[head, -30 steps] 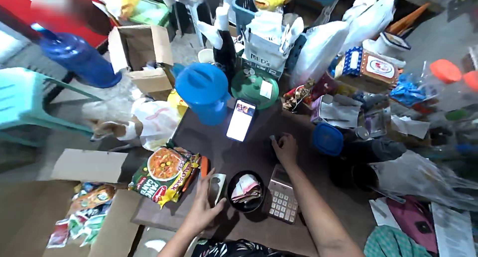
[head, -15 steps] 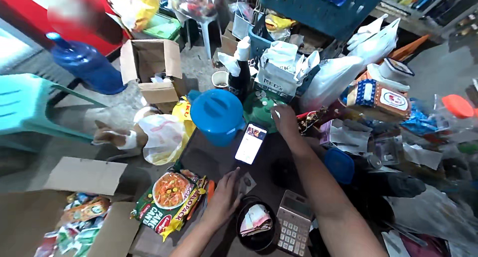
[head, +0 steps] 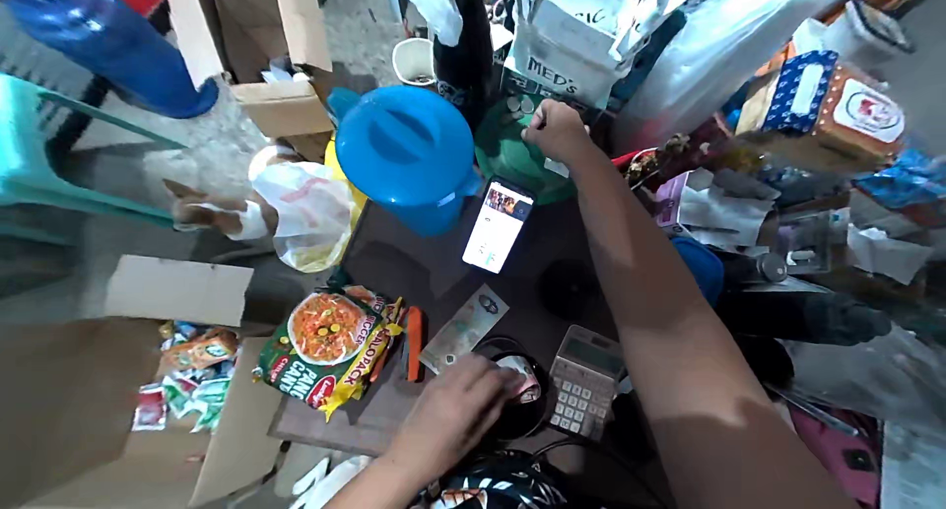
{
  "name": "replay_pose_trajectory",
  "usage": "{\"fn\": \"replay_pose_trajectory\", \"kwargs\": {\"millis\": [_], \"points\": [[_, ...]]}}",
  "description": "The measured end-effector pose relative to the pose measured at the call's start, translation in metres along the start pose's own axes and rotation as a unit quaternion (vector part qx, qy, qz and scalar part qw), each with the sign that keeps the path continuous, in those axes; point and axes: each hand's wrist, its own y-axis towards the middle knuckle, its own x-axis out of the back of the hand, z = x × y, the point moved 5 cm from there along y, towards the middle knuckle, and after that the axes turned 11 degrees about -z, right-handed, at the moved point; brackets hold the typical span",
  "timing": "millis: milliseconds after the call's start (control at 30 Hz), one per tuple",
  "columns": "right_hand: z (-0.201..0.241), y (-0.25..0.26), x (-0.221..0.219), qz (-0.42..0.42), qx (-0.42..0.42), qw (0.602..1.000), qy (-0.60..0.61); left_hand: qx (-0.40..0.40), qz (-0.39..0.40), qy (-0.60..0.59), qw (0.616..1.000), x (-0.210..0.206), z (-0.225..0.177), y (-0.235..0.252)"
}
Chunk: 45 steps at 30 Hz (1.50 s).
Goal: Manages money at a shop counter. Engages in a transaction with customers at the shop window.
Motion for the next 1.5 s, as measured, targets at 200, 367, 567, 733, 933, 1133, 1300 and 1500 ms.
{"fn": "replay_pose_trajectory", "kwargs": {"millis": [200, 367, 567, 733, 933, 1133, 1300, 1500], "points": [[-0.003, -0.101, 0.036, -0.158, 0.135, 0.958, 0.195, -0.155, 0.147, 0.215, 0.953, -0.056, -0.026, 0.007], [-0.052, -0.229, 0.053, -0.164, 0.106, 0.945, 0.263, -0.043, 0.334, 0.323, 0.884, -0.084, -0.025, 0.006], [-0.126, -0.343, 0.041, -0.182, -0.093, 0.816, 0.541, 0.028, 0.174, 0.144, 0.974, -0.018, -0.024, 0.020], [-0.136, -0.379, 0.017, -0.148, -0.179, 0.772, 0.592, 0.175, -0.039, -0.113, 0.977, 0.070, 0.001, -0.014], [-0.027, -0.358, -0.002, -0.055, 0.090, 0.990, 0.096, 0.357, -0.203, -0.218, 0.885, 0.102, 0.027, -0.086], [0.050, -0.332, -0.065, 0.315, 0.088, 0.906, -0.270, 0.413, -0.240, -0.229, 0.849, 0.106, 0.032, -0.128], [0.051, -0.329, -0.102, 0.376, 0.067, 0.871, -0.310, 0.396, -0.255, -0.254, 0.845, 0.113, 0.031, -0.140], [0.048, -0.330, -0.101, 0.366, 0.065, 0.866, -0.334, 0.405, -0.256, -0.288, 0.829, 0.120, 0.037, -0.151]]}}
